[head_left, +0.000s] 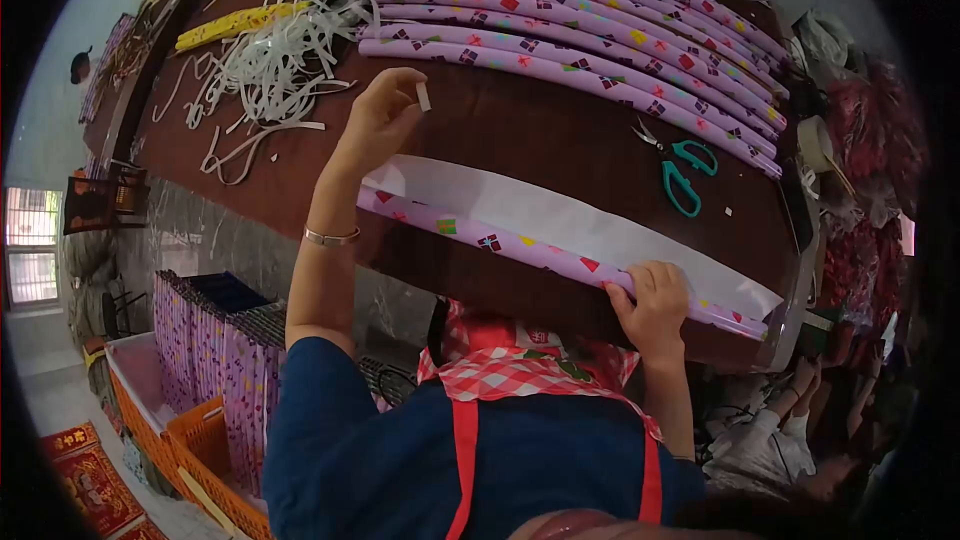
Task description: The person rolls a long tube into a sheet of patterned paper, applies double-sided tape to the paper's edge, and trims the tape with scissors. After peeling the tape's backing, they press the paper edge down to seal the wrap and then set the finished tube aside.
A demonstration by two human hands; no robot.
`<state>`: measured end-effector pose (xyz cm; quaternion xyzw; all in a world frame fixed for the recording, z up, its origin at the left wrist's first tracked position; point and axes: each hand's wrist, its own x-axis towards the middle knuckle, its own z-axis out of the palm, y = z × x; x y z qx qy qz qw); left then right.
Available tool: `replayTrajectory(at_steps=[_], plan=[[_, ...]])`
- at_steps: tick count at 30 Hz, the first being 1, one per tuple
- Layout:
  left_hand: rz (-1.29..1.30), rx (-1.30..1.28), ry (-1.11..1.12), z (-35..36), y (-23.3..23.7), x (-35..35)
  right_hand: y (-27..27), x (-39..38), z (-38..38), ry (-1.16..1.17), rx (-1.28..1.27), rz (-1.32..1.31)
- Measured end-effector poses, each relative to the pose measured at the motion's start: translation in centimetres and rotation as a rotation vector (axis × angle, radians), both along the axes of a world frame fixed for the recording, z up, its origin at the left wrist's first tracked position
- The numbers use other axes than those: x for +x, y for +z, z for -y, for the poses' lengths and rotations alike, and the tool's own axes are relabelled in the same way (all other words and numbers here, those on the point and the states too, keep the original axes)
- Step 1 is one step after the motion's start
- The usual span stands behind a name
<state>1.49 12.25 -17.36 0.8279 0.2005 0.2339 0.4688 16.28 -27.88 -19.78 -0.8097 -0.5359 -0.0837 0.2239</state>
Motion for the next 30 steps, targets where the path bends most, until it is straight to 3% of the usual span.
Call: replayTrajectory(at_steps=[2, 4, 5, 7, 10, 17, 22, 30], plan=[[0.024, -0.111, -0.063, 1.2, 0.4, 0.2, -0.5, 0.1, 0.0, 0.004, 0.023, 0.015], [0.322, -0.586, -0.119, 2.6, 0.6, 0.9, -0.5, 0.2, 0.0, 0.011, 0.047, 0.03], [0.327, -0.584, -0.12, 2.5, 0.4, 0.9, -0.4, 0.2, 0.0, 0.011, 0.041, 0.029], [0.429, -1.022, -0.186, 2.2, -0.5, 0.9, -0.2, 0.1, 0.0, 0.015, 0.036, 0.03], [0.475, -1.151, -0.119, 2.2, -1.2, 0.8, -0.2, 0.0, -0.1, 0.016, 0.047, 0.042], [0.514, -1.274, -0.028, 2.1, -1.8, -0.4, -0.4, 0.1, -0.1, 0.022, 0.057, 0.051], [0.516, -1.325, -0.196, 1.4, -2.6, -1.4, -0.4, 0.1, 0.0, 0.017, 0.041, 0.037], [0.533, -1.254, -0.146, 2.6, -2.1, -1.5, -0.5, 0.1, 0.0, 0.011, 0.027, 0.052]])
